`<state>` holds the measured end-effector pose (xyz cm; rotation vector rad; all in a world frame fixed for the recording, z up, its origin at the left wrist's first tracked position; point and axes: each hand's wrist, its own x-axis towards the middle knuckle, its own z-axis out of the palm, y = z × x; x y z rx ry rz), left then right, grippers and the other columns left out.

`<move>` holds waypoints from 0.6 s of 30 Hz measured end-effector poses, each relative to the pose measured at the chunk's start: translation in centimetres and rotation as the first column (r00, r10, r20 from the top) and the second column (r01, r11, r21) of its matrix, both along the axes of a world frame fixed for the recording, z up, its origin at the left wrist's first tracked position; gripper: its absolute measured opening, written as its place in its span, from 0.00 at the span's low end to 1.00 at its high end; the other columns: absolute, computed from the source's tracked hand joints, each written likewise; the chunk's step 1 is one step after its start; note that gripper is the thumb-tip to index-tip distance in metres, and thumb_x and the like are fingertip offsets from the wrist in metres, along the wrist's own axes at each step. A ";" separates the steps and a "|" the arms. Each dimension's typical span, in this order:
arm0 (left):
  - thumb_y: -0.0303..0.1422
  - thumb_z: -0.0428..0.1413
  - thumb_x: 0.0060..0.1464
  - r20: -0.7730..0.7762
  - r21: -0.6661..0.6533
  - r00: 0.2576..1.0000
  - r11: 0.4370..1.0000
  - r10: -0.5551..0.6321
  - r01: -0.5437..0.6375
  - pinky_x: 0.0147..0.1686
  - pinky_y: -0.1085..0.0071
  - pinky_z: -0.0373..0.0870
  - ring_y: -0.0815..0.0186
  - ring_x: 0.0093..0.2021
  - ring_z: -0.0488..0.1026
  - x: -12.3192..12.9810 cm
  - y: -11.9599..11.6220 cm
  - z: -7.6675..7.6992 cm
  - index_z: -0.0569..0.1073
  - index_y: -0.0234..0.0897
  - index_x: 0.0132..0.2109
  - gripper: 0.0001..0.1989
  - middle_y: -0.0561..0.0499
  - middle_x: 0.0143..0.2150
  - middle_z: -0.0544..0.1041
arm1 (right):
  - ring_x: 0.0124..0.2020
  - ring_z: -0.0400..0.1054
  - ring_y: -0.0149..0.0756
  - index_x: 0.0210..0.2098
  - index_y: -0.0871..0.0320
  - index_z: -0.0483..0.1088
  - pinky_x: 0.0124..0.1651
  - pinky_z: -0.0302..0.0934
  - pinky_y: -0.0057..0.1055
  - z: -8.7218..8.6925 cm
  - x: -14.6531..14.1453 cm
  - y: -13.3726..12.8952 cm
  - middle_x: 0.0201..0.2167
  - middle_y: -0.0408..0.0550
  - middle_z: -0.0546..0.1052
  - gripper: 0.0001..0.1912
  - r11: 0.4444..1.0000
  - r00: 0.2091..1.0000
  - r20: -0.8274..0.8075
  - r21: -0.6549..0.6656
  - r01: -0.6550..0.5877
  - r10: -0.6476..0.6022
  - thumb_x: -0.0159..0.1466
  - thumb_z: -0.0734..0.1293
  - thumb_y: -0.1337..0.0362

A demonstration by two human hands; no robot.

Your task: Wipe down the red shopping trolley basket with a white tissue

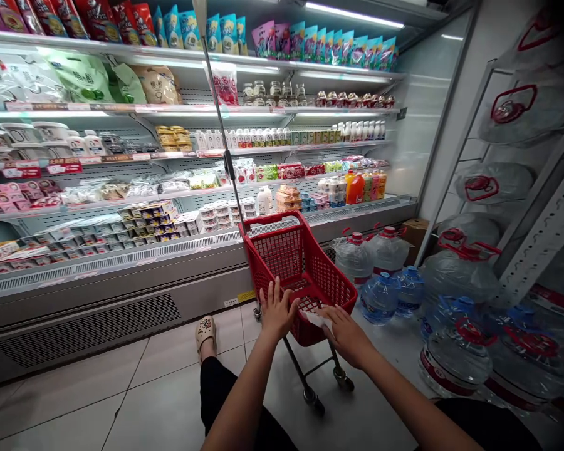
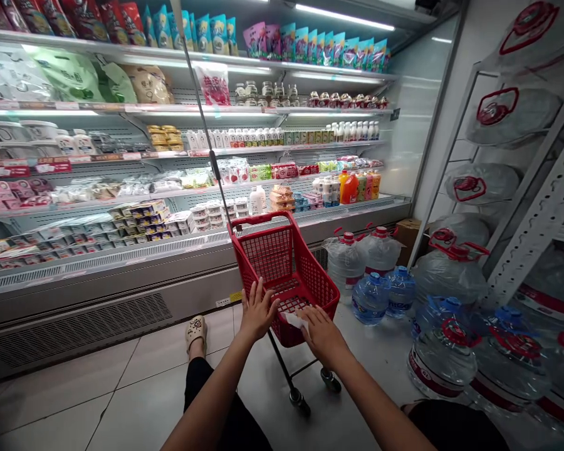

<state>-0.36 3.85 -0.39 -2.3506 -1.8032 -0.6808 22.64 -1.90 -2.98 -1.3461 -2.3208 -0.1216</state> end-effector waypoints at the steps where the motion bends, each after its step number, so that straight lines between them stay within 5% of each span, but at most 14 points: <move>1: 0.55 0.37 0.70 0.016 -0.015 1.000 1.000 0.023 -0.023 0.73 0.36 0.34 0.50 0.79 0.39 -0.1 0.1 -0.1 0.69 0.50 0.66 0.30 0.50 0.80 0.46 | 0.68 0.62 0.40 0.69 0.51 0.63 0.73 0.53 0.49 0.4 0.6 -0.1 0.64 0.48 0.73 0.26 1.000 1.000 -0.012 -0.001 0.012 -0.012 0.77 0.50 0.57; 6: 0.58 0.38 0.68 0.037 -0.045 0.998 0.998 0.054 -0.053 0.73 0.36 0.34 0.46 0.79 0.38 0.2 0.4 -0.3 0.67 0.47 0.69 0.34 0.47 0.80 0.42 | 0.64 0.66 0.40 0.62 0.53 0.70 0.72 0.55 0.48 1.0 1.4 -0.9 0.59 0.49 0.76 0.25 0.999 0.998 -0.049 0.031 0.033 -0.031 0.77 0.50 0.57; 18: 0.52 0.42 0.70 0.003 -0.036 1.000 0.999 -0.011 0.011 0.72 0.35 0.34 0.47 0.78 0.40 1.1 -0.1 -0.7 0.57 0.53 0.74 0.31 0.51 0.80 0.42 | 0.67 0.62 0.46 0.67 0.55 0.66 0.71 0.58 0.49 -0.5 0.7 -4.4 0.64 0.51 0.73 0.25 0.989 0.997 -0.030 0.122 0.078 -0.075 0.76 0.52 0.57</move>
